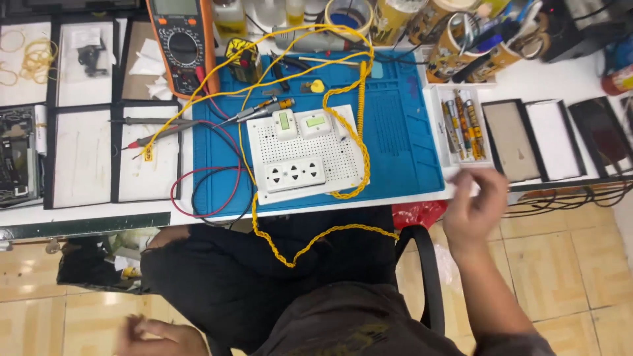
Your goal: The person sits at a workbench and handles a yellow coiled wire, repeatedly twisting and untwisting it with both hands. They briefly pick up a smartphone to check the screen before returning to the wire manipulation.
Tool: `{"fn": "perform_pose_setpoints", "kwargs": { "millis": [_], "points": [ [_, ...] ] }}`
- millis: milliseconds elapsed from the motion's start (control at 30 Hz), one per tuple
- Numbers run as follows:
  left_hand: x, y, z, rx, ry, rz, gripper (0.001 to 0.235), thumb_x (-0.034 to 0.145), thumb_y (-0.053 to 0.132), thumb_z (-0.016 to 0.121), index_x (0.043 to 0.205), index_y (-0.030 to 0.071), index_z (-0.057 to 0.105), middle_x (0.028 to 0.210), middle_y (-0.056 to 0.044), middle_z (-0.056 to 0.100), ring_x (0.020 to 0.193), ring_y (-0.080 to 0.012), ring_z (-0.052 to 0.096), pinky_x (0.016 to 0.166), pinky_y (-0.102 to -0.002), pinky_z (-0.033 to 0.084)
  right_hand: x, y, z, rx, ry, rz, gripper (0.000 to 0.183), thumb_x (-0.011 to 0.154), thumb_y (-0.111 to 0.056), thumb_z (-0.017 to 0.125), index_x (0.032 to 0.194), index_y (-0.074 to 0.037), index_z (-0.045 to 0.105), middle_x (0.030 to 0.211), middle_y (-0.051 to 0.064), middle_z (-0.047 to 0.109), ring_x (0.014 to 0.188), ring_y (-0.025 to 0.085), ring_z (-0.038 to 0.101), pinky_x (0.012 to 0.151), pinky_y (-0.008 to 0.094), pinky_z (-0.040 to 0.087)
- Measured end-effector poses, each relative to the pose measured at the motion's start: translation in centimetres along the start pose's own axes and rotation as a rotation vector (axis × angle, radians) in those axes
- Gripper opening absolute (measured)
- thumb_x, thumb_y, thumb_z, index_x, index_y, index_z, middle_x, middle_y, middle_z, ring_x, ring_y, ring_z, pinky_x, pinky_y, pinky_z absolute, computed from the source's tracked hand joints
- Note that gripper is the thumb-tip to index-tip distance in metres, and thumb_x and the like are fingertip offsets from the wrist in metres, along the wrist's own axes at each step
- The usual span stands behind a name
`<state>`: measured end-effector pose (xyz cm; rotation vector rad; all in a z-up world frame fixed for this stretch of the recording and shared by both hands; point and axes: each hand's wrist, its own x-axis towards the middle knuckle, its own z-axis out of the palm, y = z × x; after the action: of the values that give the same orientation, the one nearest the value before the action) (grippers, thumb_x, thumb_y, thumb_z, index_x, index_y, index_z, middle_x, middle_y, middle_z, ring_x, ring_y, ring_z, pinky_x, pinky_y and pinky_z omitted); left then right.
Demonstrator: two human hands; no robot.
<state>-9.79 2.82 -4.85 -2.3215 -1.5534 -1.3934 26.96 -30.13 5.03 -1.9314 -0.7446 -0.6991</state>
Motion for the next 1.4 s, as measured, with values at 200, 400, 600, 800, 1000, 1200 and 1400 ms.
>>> {"fn": "perform_pose_setpoints", "kwargs": {
  "millis": [200,400,600,800,1000,1200,1400],
  "points": [
    [14.1,8.3,5.2,-0.714,0.051,0.4,0.024,0.11,-0.011,0.067,0.13,-0.004,0.057,0.115,-0.02,0.06,0.104,-0.0366,0.056,0.093,-0.047,0.042,16.5,-0.3,13.9,-0.22,-0.617,0.027,0.077,0.118,-0.02,0.076,0.176,-0.017,0.025,0.168,0.028,0.044,0.16,0.048,0.034,0.121,0.065,0.039],
    [18.7,20.9,7.9,-0.683,-0.32,0.86,0.024,0.112,0.003,0.079,0.134,0.004,0.068,0.102,-0.009,0.066,0.09,-0.0342,0.061,0.081,-0.049,0.048,21.3,1.5,17.8,0.129,-0.382,0.064,0.015,0.118,-0.007,0.058,0.117,-0.008,0.073,0.089,0.001,0.076,0.081,0.013,0.072,0.075,0.034,0.058],
    [19.1,29.1,13.6,-0.587,-0.91,0.722,0.037,0.113,0.033,0.066,0.136,0.006,0.077,0.109,-0.016,0.085,0.092,-0.0395,0.08,0.066,-0.054,0.059,20.5,1.6,16.6,0.363,-0.479,0.02,0.029,0.12,-0.008,0.055,0.137,-0.003,0.077,0.099,0.005,0.076,0.085,0.014,0.066,0.074,0.031,0.052],
    [21.7,32.0,15.4,-0.554,-0.397,0.708,0.082,0.108,0.009,0.088,0.173,0.003,0.04,0.116,-0.028,0.063,0.111,-0.0553,0.073,0.092,-0.058,0.063,19.8,2.9,17.3,0.551,-0.508,-0.127,0.026,0.118,0.003,0.061,0.134,-0.003,0.081,0.086,0.011,0.08,0.077,0.024,0.073,0.074,0.038,0.06],
    [24.7,33.6,13.6,-0.949,-0.731,0.777,0.059,0.103,0.008,0.091,0.156,0.021,0.068,0.128,-0.007,0.056,0.13,-0.0364,0.059,0.113,-0.05,0.049,19.3,0.1,16.3,0.599,-0.58,-0.089,0.022,0.12,-0.008,0.064,0.132,-0.006,0.082,0.082,0.012,0.075,0.075,0.02,0.064,0.073,0.037,0.054],
    [22.4,33.8,12.9,-1.15,-0.716,0.676,0.022,0.11,0.009,0.08,0.13,0.02,0.081,0.111,-0.002,0.078,0.103,-0.0255,0.081,0.093,-0.038,0.064,19.7,-1.6,15.4,0.642,-0.621,-0.044,0.023,0.117,-0.002,0.064,0.132,-0.003,0.08,0.091,0.014,0.074,0.079,0.019,0.06,0.078,0.036,0.051],
    [19.9,32.5,12.9,-0.906,-0.628,0.721,0.079,0.099,0.017,0.097,0.165,0.019,0.054,0.135,-0.016,0.057,0.128,-0.0455,0.064,0.108,-0.058,0.056,19.4,-0.5,15.0,0.717,-0.661,-0.06,0.024,0.117,-0.008,0.067,0.137,-0.004,0.079,0.092,0.012,0.067,0.083,0.017,0.057,0.079,0.034,0.049]
  ]
}}
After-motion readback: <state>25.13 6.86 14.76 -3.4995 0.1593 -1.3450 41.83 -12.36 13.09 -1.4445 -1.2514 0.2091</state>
